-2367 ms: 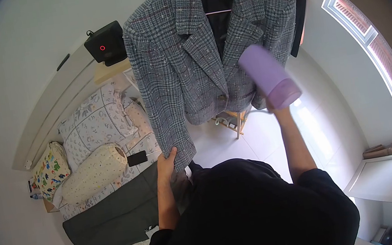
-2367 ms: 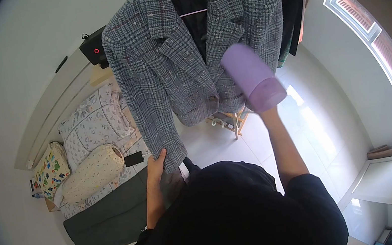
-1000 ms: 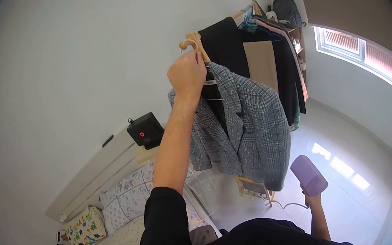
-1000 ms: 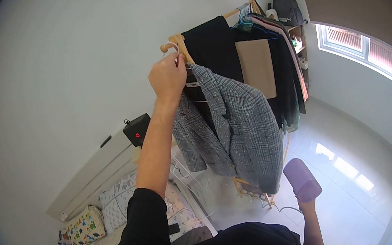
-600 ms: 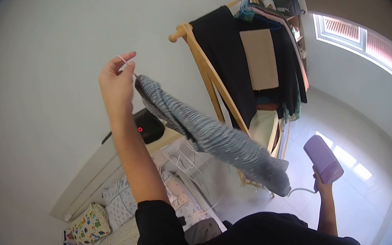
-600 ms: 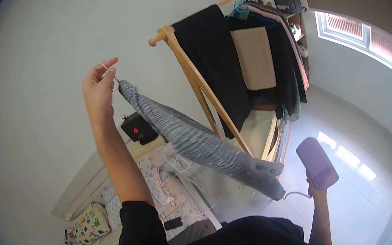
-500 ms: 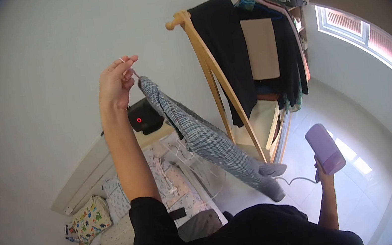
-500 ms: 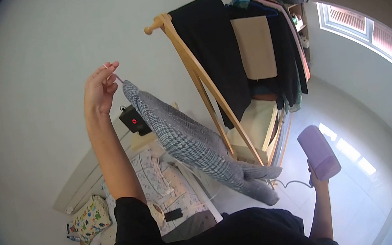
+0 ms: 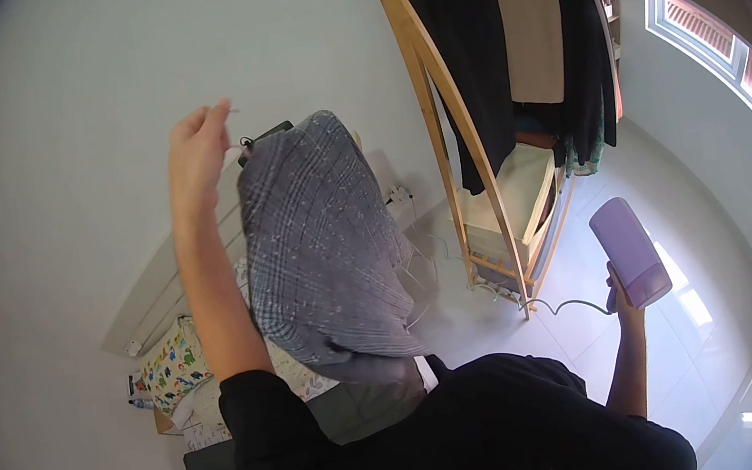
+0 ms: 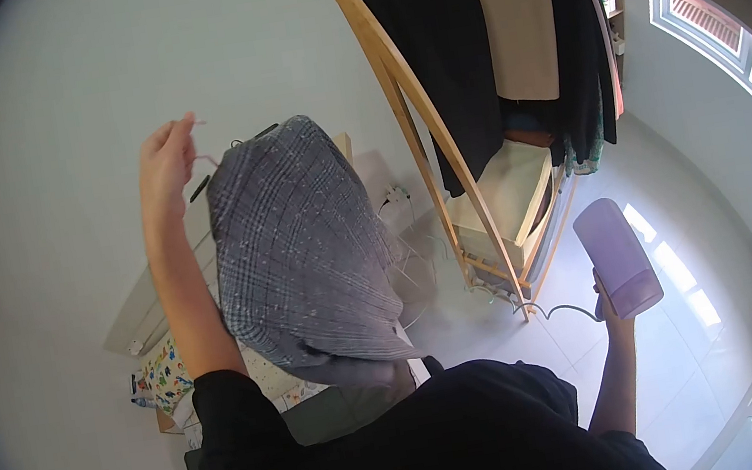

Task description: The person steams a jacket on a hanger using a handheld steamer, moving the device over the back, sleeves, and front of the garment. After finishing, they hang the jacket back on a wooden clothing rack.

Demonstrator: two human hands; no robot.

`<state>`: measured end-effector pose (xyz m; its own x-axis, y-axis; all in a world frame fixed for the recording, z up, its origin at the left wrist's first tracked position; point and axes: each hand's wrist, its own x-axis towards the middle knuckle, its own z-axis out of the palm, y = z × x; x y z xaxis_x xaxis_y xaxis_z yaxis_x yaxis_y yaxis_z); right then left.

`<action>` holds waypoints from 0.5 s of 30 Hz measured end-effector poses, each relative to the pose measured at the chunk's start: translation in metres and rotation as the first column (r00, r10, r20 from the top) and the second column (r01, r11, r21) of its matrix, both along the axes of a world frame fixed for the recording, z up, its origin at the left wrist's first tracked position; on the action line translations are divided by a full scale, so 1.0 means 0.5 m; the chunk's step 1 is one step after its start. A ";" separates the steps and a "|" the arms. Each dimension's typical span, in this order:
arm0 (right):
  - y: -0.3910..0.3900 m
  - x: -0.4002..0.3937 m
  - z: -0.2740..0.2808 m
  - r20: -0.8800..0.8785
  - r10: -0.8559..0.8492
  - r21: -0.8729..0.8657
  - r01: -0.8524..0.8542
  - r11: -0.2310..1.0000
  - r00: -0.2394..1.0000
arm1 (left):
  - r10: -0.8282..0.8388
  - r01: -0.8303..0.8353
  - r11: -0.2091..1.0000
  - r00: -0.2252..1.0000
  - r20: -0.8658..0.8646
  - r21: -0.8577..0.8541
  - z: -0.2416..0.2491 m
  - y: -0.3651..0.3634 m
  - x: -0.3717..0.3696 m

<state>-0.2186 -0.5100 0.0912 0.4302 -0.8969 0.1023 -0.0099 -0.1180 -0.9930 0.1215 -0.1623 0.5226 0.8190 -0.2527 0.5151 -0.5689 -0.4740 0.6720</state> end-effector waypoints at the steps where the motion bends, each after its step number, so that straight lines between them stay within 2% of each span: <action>1: -0.005 -0.003 -0.013 -0.026 0.016 -0.021 -0.017 1.000 1.000 | -0.003 0.003 1.000 1.000 -0.002 0.005 0.002 0.015 -0.005; 3: -0.013 -0.008 -0.030 -0.011 0.025 -0.055 -0.025 0.998 1.000 | 0.089 -0.094 0.993 0.993 0.075 0.076 0.002 0.043 -0.018; 7: -0.018 -0.019 -0.032 0.028 0.012 -0.072 -0.010 0.997 1.000 | 0.121 -0.132 0.974 0.990 0.070 0.186 0.002 0.126 0.000; 9: -0.013 -0.017 -0.001 0.032 0.001 -0.033 0.000 0.999 0.999 | 0.228 -0.239 0.970 0.960 0.161 0.051 0.002 0.157 0.016; 10: -0.009 -0.018 0.020 0.025 -0.010 0.002 0.010 1.000 1.000 | 0.226 -0.236 0.971 0.960 0.165 0.046 0.009 0.169 0.014; 12: -0.013 -0.021 0.050 0.024 -0.035 0.002 0.035 0.999 0.999 | 0.226 -0.166 0.959 0.937 0.266 -0.230 0.029 0.179 -0.005; 14: -0.020 -0.030 0.082 0.154 0.052 0.107 -0.069 0.992 0.987 | 0.181 -0.111 0.960 0.946 0.270 -0.255 0.071 0.166 -0.040; 15: -0.031 -0.032 0.089 0.151 0.055 0.097 -0.070 0.993 0.987 | 0.134 -0.055 0.961 0.949 0.284 -0.270 0.085 0.152 -0.052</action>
<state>-0.2347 -0.5252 0.1358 0.4728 -0.8777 0.0782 0.1419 -0.0118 -0.9898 0.0957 -0.0864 0.5653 0.6319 -0.0093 0.7750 -0.7220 -0.3705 0.5843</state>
